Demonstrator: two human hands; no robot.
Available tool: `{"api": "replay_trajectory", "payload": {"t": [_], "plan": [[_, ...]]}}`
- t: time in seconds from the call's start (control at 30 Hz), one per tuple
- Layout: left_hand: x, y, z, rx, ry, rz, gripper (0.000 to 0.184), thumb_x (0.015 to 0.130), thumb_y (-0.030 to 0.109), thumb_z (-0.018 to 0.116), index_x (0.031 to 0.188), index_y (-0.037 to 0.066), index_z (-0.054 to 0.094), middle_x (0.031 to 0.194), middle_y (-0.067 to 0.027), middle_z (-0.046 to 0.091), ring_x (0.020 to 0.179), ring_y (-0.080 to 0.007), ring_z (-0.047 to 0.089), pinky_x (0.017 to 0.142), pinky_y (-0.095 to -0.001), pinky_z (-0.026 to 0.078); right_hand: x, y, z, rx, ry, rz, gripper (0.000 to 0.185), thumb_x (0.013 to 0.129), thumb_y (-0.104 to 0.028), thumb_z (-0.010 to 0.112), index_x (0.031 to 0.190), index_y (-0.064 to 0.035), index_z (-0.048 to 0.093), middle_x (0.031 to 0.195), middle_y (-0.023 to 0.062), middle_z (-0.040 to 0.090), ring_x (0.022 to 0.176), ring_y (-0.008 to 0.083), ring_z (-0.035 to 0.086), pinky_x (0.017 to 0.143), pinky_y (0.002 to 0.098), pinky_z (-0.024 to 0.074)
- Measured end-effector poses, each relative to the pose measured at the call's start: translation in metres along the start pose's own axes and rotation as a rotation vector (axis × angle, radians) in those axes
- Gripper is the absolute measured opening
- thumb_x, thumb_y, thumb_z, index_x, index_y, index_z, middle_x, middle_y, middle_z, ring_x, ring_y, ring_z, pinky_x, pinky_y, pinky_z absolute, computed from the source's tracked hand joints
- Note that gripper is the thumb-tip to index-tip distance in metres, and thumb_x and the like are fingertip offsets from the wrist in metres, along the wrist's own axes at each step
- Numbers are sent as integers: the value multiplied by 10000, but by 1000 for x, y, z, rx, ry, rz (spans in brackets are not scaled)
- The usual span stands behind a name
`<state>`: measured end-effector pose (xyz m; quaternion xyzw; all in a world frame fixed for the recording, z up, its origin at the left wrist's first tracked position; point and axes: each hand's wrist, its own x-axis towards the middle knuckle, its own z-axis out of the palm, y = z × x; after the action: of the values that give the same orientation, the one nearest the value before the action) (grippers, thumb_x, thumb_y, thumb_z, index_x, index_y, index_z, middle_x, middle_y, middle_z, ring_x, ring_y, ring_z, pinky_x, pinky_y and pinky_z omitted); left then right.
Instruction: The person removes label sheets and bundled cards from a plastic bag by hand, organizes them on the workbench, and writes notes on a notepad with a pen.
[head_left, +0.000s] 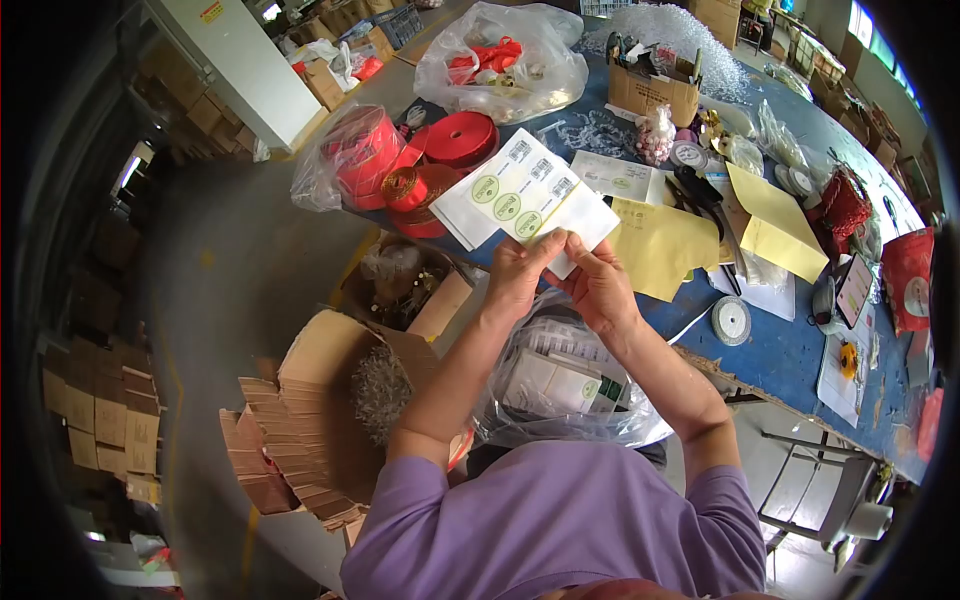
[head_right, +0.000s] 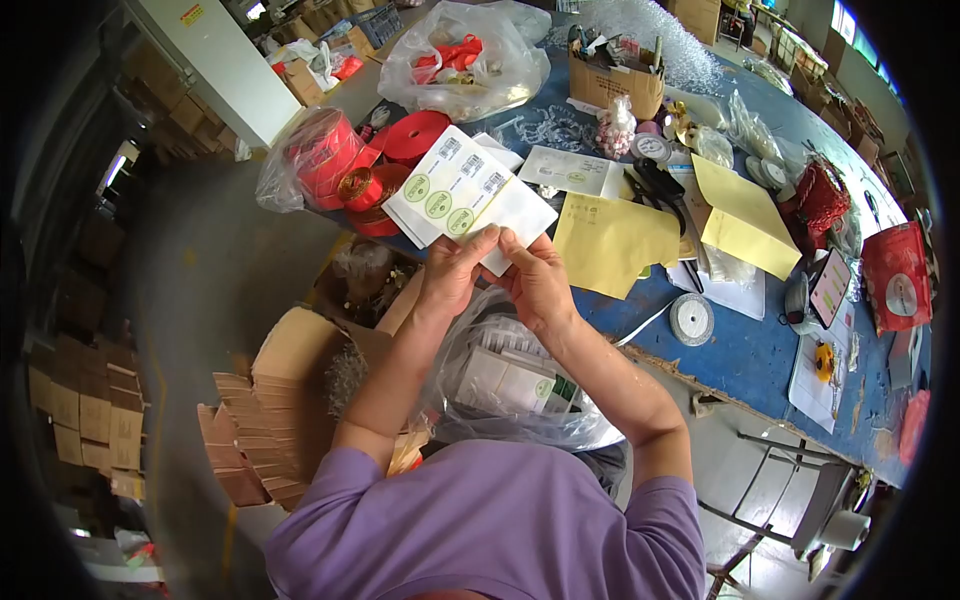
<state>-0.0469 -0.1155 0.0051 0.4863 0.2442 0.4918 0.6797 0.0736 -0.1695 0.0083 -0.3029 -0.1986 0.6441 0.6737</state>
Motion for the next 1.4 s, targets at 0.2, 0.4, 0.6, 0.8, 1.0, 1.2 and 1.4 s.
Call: {"api": "replay_trajectory", "payload": {"t": [0.2, 0.4, 0.6, 0.8, 1.0, 1.2, 1.4], "plan": [[-11, 22, 1, -396, -233, -60, 640, 942, 539, 455, 1402, 100, 386, 1355, -96, 496, 1209, -208, 502, 986, -392, 418, -5, -25, -11, -971, 2, -988, 289, 868, 59, 606, 1125, -65, 649, 1108, 125, 657, 1036, 238, 635, 871, 347, 515], [-8, 37, 7, -655, -101, 39, 885, 893, 737, 255, 1461, 60, 282, 1418, -159, 435, 1254, -334, 478, 1046, -470, 385, -15, -23, -12, -1647, -305, -1407, 429, 710, -39, 618, 1105, -185, 704, 1268, 48, 601, 1225, 272, 537, 1016, 444, 426], [-9, 34, -1, -641, -182, 41, 870, 910, 715, 212, 1458, 43, 285, 1393, -205, 454, 1228, -364, 501, 1033, -492, 397, -27, -23, -8, -1636, -406, -1198, 521, 698, 19, 613, 1183, -165, 658, 1327, 71, 549, 1285, 278, 475, 1056, 445, 385], [-1, 37, -18, -581, -84, -46, 755, 958, 623, 260, 1418, 33, 364, 1356, -207, 500, 1205, -357, 527, 1027, -487, 406, -27, -38, -4, -1365, -328, -1080, 446, 773, 33, 599, 1211, -51, 607, 1204, 169, 562, 1128, 302, 545, 908, 377, 474], [-29, 40, -12, -486, -239, -579, 562, 974, 434, 454, 1339, 6, 446, 1248, -171, 588, 1092, -288, 613, 964, -433, 477, -24, -66, -18, -913, -191, -85, 375, 907, -258, 661, 1166, 2, 586, 929, 67, 636, 699, 86, 560, 542, 219, 462], [-55, 32, -3, -398, -305, -739, 650, 953, 510, 453, 1360, 3, 430, 1274, -175, 571, 1132, -271, 588, 994, -426, 442, -44, -44, -48, -509, -170, 142, 307, 910, -246, 642, 1076, 8, 597, 848, 29, 651, 590, 58, 551, 479, 195, 421], [-69, 24, -4, -502, -234, -442, 577, 963, 412, 492, 1406, 60, 381, 1346, -130, 519, 1191, -288, 548, 993, -507, 441, -44, -50, -46, -330, 47, -25, 308, 946, -308, 596, 1154, -82, 578, 925, 16, 669, 667, 67, 620, 462, 178, 450]]}}
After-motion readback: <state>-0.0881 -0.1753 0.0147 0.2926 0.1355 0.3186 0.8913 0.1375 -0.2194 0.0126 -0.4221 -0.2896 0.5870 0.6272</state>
